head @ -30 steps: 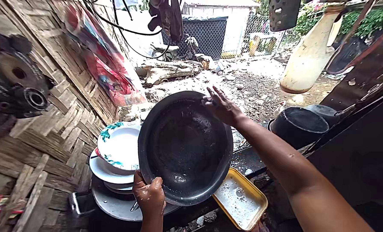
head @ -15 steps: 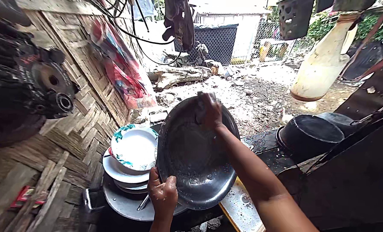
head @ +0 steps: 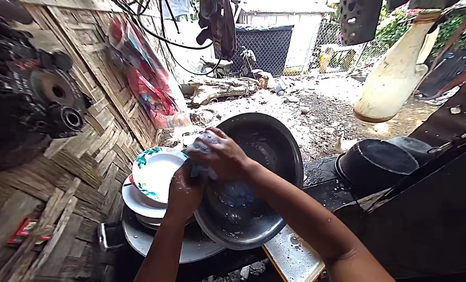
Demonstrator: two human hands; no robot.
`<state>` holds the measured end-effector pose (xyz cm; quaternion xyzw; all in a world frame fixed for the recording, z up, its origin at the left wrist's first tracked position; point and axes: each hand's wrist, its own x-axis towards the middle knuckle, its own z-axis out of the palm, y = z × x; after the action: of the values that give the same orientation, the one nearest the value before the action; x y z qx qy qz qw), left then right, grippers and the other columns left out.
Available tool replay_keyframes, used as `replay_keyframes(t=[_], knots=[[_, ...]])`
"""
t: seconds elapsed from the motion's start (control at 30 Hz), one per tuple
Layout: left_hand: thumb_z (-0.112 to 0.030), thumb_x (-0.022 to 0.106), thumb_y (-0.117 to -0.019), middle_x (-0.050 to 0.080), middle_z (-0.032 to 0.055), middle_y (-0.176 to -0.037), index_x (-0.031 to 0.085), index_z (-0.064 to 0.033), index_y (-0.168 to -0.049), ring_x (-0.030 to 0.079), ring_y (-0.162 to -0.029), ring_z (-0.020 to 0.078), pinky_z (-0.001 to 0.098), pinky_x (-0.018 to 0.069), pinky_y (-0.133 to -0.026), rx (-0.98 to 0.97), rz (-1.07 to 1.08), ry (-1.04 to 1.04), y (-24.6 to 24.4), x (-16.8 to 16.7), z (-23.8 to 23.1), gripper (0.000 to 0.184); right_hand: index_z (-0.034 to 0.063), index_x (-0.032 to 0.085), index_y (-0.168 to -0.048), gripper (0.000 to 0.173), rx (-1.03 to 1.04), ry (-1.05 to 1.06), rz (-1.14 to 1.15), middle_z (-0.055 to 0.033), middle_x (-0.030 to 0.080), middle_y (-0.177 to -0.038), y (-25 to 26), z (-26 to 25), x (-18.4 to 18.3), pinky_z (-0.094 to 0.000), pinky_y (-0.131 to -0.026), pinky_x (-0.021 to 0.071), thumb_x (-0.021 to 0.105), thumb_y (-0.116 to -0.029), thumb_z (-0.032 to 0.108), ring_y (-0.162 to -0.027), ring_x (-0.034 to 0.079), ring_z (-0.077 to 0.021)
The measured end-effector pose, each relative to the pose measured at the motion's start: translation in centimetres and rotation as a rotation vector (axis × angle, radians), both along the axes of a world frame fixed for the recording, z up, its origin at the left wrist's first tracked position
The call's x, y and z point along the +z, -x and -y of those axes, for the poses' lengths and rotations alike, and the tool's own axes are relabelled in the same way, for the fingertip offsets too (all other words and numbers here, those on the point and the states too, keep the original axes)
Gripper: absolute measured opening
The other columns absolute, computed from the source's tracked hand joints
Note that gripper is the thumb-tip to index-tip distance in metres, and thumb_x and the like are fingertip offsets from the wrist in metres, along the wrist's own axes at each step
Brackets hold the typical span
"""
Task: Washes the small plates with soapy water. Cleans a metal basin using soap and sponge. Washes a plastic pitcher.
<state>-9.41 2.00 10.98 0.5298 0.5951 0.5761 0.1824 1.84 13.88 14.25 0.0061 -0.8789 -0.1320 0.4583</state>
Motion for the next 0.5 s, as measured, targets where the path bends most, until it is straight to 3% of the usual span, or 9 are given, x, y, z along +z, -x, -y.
replay_keyframes(t=[0.03, 0.13, 0.2, 0.23, 0.3, 0.4, 0.5], knots=[[0.007, 0.065, -0.0831, 0.067, 0.0007, -0.096, 0.062, -0.0002, -0.115, 0.064, -0.086, 0.0009, 0.0237, 0.0549, -0.078, 0.045, 0.033, -0.014, -0.5, 0.0, 0.3, 0.033, 0.0060, 0.076, -0.113, 0.039, -0.095, 0.064, -0.031, -0.0210, 0.073, -0.112, -1.0, -1.2, 0.0, -0.0567, -0.103, 0.0484, 0.081, -0.0745, 0.012, -0.109, 0.068, -0.0414], [0.008, 0.057, -0.0737, 0.066, -0.0079, -0.090, 0.061, -0.0023, -0.104, 0.063, -0.081, -0.0081, 0.0146, 0.0539, -0.074, 0.132, 0.100, -0.116, -1.4, -0.9, 1.5, 0.032, 0.0022, 0.072, -0.119, 0.041, -0.500, 0.427, -0.192, -0.0248, 0.071, -0.116, -5.3, -5.6, 0.2, -0.0614, -0.090, 0.0526, 0.078, -0.0792, 0.011, -0.108, 0.067, -0.0456], [0.009, 0.054, -0.0748, 0.066, -0.0054, -0.097, 0.058, 0.0024, -0.110, 0.062, -0.087, -0.0088, 0.0128, 0.0528, -0.077, 0.129, 0.147, -0.144, -1.4, -1.6, 2.1, 0.036, 0.0005, 0.069, -0.117, 0.033, -0.680, 0.786, -0.189, -0.0252, 0.070, -0.111, -7.6, -7.3, 0.7, -0.0663, -0.087, 0.0508, 0.072, -0.0863, 0.013, -0.106, 0.067, -0.0457], [0.009, 0.054, -0.0770, 0.064, -0.0024, -0.102, 0.056, 0.0046, -0.117, 0.061, -0.090, -0.0080, 0.0128, 0.0518, -0.080, 0.112, 0.139, -0.103, -1.2, -1.4, 2.3, 0.040, -0.0003, 0.069, -0.112, 0.028, -0.729, 0.852, -0.182, -0.0256, 0.071, -0.105, -8.0, -7.5, 1.0, -0.0674, -0.084, 0.0499, 0.070, -0.0881, 0.015, -0.103, 0.068, -0.0458], [0.008, 0.056, -0.0816, 0.063, 0.0056, -0.110, 0.051, 0.0067, -0.130, 0.061, -0.095, -0.0037, 0.0160, 0.0518, -0.083, 0.087, 0.100, 0.032, -0.3, -0.4, 2.3, 0.048, -0.0007, 0.072, -0.101, 0.023, -0.722, 0.741, -0.180, -0.0236, 0.072, -0.093, -7.3, -6.6, 2.2, -0.0655, -0.076, 0.0511, 0.067, -0.0890, 0.018, -0.092, 0.070, -0.0444], [0.009, 0.060, -0.0857, 0.066, 0.0066, -0.106, 0.055, 0.0018, -0.129, 0.065, -0.091, 0.0015, 0.0225, 0.0554, -0.081, 0.004, 0.034, 0.151, 1.2, 1.0, 1.2, 0.045, 0.0038, 0.073, -0.089, 0.017, -0.530, 0.359, -0.101, -0.0164, 0.072, -0.086, -3.7, -2.5, 3.3, -0.0567, -0.065, 0.0538, 0.070, -0.0831, 0.019, -0.082, 0.072, -0.0370], [0.007, 0.066, -0.0890, 0.065, 0.0004, -0.095, 0.060, -0.0013, -0.118, 0.063, -0.085, 0.0005, 0.0237, 0.0547, -0.079, -0.096, -0.083, 0.060, 1.8, 0.8, -0.4, 0.031, 0.0072, 0.076, -0.088, 0.016, -0.184, 0.046, -0.039, -0.0149, 0.073, -0.089, 0.1, 1.2, 2.2, -0.0517, -0.078, 0.0535, 0.076, -0.0759, 0.017, -0.089, 0.070, -0.0351]])
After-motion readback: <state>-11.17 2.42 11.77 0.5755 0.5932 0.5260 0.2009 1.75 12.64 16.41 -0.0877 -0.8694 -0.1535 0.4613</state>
